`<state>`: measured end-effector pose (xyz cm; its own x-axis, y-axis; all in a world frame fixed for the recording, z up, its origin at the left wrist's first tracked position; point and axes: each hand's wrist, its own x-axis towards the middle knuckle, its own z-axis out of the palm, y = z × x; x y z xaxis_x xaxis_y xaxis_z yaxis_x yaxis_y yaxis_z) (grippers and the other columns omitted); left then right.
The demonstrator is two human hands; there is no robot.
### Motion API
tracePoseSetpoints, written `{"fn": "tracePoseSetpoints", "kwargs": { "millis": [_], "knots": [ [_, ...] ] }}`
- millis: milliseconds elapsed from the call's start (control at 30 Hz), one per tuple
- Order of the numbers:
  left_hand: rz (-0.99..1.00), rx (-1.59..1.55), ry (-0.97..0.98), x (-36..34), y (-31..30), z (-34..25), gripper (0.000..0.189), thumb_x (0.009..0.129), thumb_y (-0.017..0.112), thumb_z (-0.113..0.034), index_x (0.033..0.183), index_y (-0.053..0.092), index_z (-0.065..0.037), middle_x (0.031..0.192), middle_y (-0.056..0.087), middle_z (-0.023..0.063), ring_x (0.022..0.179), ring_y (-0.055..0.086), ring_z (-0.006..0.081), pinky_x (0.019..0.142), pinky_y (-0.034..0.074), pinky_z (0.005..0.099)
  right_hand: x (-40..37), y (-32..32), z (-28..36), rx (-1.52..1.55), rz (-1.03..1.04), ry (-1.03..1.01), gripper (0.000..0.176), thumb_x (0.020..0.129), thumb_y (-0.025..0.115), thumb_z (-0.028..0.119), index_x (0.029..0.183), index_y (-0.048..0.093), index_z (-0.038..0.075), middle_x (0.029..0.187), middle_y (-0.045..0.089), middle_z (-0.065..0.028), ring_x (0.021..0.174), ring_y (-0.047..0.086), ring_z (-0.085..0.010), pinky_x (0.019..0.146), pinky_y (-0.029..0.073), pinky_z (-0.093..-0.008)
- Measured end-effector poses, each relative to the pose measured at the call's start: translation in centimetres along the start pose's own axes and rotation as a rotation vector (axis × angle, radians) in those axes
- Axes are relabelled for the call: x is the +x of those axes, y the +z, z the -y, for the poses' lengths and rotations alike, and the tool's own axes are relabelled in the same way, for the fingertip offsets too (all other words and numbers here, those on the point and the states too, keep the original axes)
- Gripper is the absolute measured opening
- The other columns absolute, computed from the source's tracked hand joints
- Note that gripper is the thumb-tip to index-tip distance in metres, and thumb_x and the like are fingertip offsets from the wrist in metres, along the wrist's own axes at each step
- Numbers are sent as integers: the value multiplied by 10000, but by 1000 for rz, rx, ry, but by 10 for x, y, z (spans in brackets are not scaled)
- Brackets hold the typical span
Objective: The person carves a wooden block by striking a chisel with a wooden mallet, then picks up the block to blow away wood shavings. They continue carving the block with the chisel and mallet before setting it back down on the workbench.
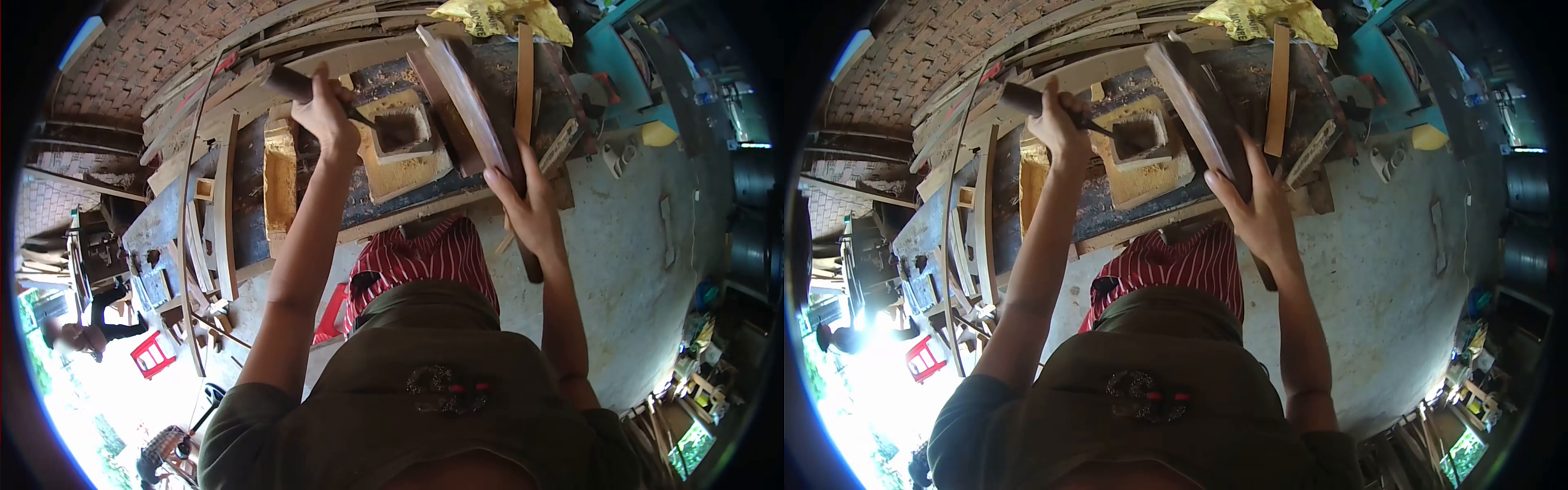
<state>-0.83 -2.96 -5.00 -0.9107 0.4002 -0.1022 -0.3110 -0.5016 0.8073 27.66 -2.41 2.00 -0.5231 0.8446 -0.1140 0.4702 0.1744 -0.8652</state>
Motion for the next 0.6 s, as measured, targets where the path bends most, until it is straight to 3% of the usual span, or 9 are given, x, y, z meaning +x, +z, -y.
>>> {"fn": "tracePoseSetpoints", "kwargs": {
  "millis": [67, 133, 167, 233, 267, 333, 367, 433, 600],
  "knots": [
    [-12, -28, 7, -3, -2, -9, 327, 856, 739, -157, 696, 457, -109, 569, 476, 11, 460, 447, 114, 439, 400, 298, -5, 2, -24, 47, 53, 152, 667, 934, 629, 380, 1481, 381, 91, 1281, 607, -219, 939, 704, -307, 785, 562, -391],
    [78, -20, 42, -6, -2, -14, 275, 863, 744, -203, 734, 537, -76, 541, 498, -1, 442, 482, 102, 424, 421, 278, -3, 12, -50, -167, -101, -263, 669, 944, 629, 369, 1488, 373, 75, 1278, 607, -195, 752, 684, -196, 568, 538, -287],
    [118, 10, 53, -10, -1, -15, 292, 859, 761, -239, 734, 550, -80, 545, 503, -1, 445, 481, 97, 434, 426, 276, -6, 12, -44, -168, -90, -270, 669, 944, 629, 369, 1488, 373, 75, 1278, 607, -195, 752, 684, -196, 568, 538, -287],
    [237, 85, 67, -20, 2, -15, 279, 867, 753, -231, 743, 563, -69, 567, 502, 3, 476, 477, 104, 466, 412, 279, -16, 10, -23, 70, 30, 215, 663, 955, 620, 363, 1491, 370, 63, 1297, 594, -199, 842, 686, -206, 613, 538, -274],
    [280, 136, 58, -22, 2, -14, 262, 874, 745, -225, 776, 566, -60, 583, 485, 0, 500, 467, 115, 488, 408, 291, -14, 12, -20, 65, 37, 216, 663, 955, 620, 363, 1491, 370, 63, 1297, 594, -199, 842, 686, -206, 613, 538, -274],
    [323, 180, 68, -26, 2, -15, 254, 876, 746, -235, 778, 598, -55, 601, 528, 2, 536, 510, 106, 515, 415, 276, -11, 12, -17, 129, 54, 256, 661, 960, 618, 357, 1493, 364, 60, 1340, 567, -213, 1105, 644, -285, 874, 527, -359],
    [330, 296, 103, -30, 5, -19, 244, 876, 748, -231, 776, 609, -58, 615, 551, 9, 551, 528, 102, 521, 417, 272, -8, 14, -19, 125, 60, 256, 661, 960, 618, 357, 1493, 364, 60, 1340, 567, -213, 1105, 644, -285, 874, 527, -359],
    [353, 387, 145, -34, 9, -22, 198, 869, 759, -203, 803, 632, -65, 655, 603, 30, 587, 565, 93, 532, 418, 257, -1, 17, -28, 99, 26, 83, 660, 959, 622, 354, 1490, 365, 59, 1368, 546, -217, 1268, 547, -319, 1026, 440, -403],
    [284, 361, 168, -39, 14, -25, 174, 867, 748, -141, 821, 598, -65, 646, 575, 23, 563, 550, 101, 520, 420, 261, 21, 13, -38, 84, 119, 29, 655, 960, 621, 351, 1488, 364, 61, 1368, 545, -222, 1240, 571, -332, 1007, 461, -400]
  ]
}}
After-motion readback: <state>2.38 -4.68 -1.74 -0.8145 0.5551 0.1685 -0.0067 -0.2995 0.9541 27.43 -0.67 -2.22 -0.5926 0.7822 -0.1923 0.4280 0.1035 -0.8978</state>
